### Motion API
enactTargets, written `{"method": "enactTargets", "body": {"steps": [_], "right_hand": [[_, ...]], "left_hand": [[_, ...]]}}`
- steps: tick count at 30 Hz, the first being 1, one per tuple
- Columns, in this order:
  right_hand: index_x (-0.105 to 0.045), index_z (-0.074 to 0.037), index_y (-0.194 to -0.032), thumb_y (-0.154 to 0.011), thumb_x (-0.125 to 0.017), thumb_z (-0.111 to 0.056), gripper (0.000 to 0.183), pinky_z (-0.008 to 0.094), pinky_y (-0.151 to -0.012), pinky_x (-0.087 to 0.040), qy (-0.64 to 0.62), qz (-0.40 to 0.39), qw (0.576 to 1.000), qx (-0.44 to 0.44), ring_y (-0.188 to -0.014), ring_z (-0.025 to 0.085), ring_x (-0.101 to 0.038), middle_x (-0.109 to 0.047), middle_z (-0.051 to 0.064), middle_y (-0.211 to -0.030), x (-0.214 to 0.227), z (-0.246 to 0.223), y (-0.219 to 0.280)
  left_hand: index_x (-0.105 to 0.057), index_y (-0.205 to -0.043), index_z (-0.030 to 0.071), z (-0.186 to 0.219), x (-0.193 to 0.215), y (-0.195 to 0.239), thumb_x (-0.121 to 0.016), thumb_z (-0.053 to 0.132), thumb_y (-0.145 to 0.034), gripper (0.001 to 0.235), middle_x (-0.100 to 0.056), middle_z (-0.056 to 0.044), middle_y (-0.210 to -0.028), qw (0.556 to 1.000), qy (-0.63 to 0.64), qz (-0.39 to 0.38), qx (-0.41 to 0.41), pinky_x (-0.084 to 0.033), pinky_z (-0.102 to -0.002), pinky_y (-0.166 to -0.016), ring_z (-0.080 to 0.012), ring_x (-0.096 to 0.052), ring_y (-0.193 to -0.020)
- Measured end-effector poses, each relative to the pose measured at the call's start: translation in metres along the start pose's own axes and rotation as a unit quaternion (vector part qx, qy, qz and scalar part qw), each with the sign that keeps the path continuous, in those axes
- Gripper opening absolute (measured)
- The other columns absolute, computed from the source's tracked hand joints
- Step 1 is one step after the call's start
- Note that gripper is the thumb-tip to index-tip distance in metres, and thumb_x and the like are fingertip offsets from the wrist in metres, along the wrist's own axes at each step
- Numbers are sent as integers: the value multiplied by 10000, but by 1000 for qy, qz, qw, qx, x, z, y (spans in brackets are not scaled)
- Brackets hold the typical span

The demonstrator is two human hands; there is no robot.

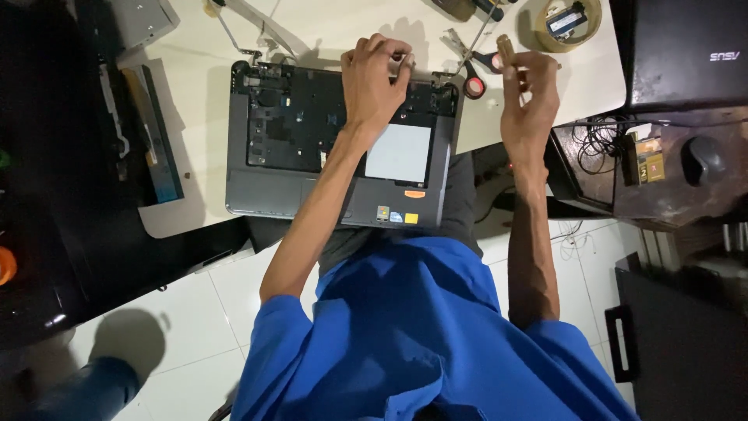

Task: The person works on the underside of a disassembled laptop, using a screwdriver to remove and install screws. They handle small components and wires, adjusting parts within the chassis while seated at a workbench.

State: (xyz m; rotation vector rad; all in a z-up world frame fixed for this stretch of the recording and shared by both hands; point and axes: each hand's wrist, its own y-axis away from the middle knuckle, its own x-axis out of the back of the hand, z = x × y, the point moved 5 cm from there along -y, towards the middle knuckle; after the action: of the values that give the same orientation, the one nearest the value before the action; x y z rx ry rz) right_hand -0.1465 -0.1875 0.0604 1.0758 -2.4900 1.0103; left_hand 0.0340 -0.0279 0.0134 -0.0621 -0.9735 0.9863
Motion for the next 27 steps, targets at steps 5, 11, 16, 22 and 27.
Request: {"method": "enactTargets", "body": {"steps": [5,11,16,22,27], "right_hand": [[-488,-74,-1384,-1199,-501,-267,267,367,-882,-607,-105,8,994,-35,-1056,262,-687,-673,171,-1196,-2,-13,5],[-487,-44,-1339,-1197,-468,-333,322,397,-938,-584,-118,-3,993,0,-1043,268,-698,-701,179,-1137,-9,-44,2],[-404,-48,-1261,-1184,-540,-307,303,276,-660,-440,-50,-3,999,-12,-779,173,-538,-523,62,-841,-18,-32,4],[-384,-21,-1280,-1134,-602,27,267,404,-816,-638,-116,-34,991,56,-916,325,-715,-704,255,-1135,-25,-56,-6],[-404,-27,-1331,-1128,-682,-109,354,443,-859,-674,-28,-31,997,64,-1054,363,-763,-739,213,-1157,-28,-40,0]], "left_hand": [[-715,-1054,155,10,3,2,-684,189,-991,79,-619,18,-1026,995,-8,40,-89,-426,-415,-874,-219,-609,-996],[-693,-1090,145,22,7,5,-649,133,-994,106,-620,3,-1085,986,44,25,-160,-412,-419,-891,-198,-623,-1040],[-701,-1088,142,27,12,4,-533,278,-1074,216,-654,-16,-1042,984,76,-9,-161,-387,-421,-860,-228,-644,-970],[-701,-918,85,31,12,4,-586,231,-1068,238,-713,-42,-935,969,176,-42,-170,-365,-381,-853,-247,-641,-889],[-747,-1050,90,27,9,5,-750,147,-988,84,-764,-28,-996,960,212,-79,-166,-432,-400,-914,-223,-692,-985]]}}
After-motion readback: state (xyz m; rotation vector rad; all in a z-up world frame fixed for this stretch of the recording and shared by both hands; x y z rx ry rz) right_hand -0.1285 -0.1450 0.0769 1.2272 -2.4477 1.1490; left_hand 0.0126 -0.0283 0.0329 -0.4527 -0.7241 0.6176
